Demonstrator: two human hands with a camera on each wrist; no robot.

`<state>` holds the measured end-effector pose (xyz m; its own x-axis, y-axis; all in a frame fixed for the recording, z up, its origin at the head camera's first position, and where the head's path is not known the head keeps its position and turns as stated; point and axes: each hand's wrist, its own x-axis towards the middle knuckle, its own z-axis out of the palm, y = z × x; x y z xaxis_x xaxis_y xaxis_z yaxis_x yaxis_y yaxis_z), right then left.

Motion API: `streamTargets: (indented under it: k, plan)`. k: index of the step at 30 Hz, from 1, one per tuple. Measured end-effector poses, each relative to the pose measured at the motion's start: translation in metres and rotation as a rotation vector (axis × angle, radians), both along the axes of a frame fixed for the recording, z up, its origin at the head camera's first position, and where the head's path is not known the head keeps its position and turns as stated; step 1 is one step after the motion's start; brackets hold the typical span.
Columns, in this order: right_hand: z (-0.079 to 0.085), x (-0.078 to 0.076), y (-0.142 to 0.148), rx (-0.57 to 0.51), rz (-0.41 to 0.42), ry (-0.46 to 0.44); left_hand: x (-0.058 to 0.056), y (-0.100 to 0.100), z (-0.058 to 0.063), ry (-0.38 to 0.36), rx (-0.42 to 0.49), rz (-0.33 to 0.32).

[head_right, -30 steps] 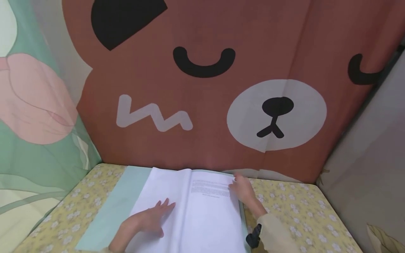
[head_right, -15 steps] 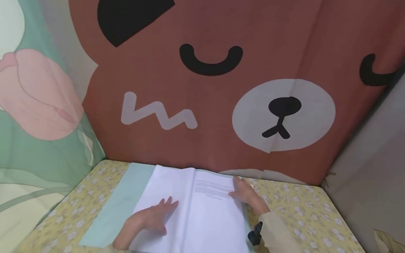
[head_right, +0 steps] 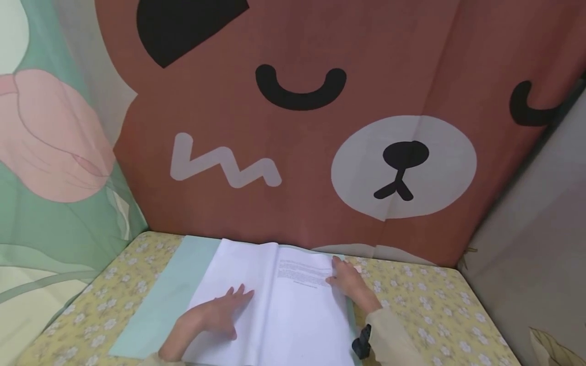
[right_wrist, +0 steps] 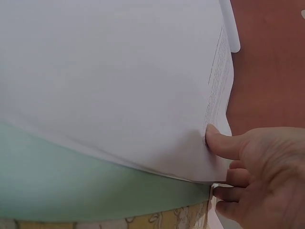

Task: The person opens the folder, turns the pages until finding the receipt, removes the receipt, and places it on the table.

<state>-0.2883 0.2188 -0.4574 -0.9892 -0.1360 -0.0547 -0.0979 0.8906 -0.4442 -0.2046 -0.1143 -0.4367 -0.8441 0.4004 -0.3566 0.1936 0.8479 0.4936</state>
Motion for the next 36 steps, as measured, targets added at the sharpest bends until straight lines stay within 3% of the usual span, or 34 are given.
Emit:
streamTargets:
  k: [5, 9, 14, 19, 27, 30, 36]
  plan:
    - [-0.004, 0.001, -0.006, -0.010, -0.042, 0.077, -0.001, -0.003, -0.001, 0.004, 0.000, 0.006]
    - [-0.005, 0.004, -0.005, -0.050, -0.022, 0.185, -0.002, -0.002, -0.001, -0.014, 0.031, -0.012]
    - [-0.001, 0.010, -0.001, -0.161, -0.027, 0.277, -0.003, 0.000, 0.002, 0.001, 0.027, -0.033]
    - [0.006, 0.013, -0.003, -0.347, -0.151, 0.240, -0.003, 0.000, 0.004, 0.008, 0.025, -0.018]
    - [0.015, 0.023, -0.009, -0.812, -0.454, 0.093, 0.000, -0.003, 0.002, -0.014, 0.027, 0.000]
    - [0.017, 0.025, -0.010, -0.866, -0.486, 0.075, 0.001, -0.003, 0.002, -0.019, 0.039, 0.000]
    - [0.022, 0.026, -0.009, -0.947, -0.459, 0.028, 0.001, -0.004, 0.000, -0.011, 0.026, 0.004]
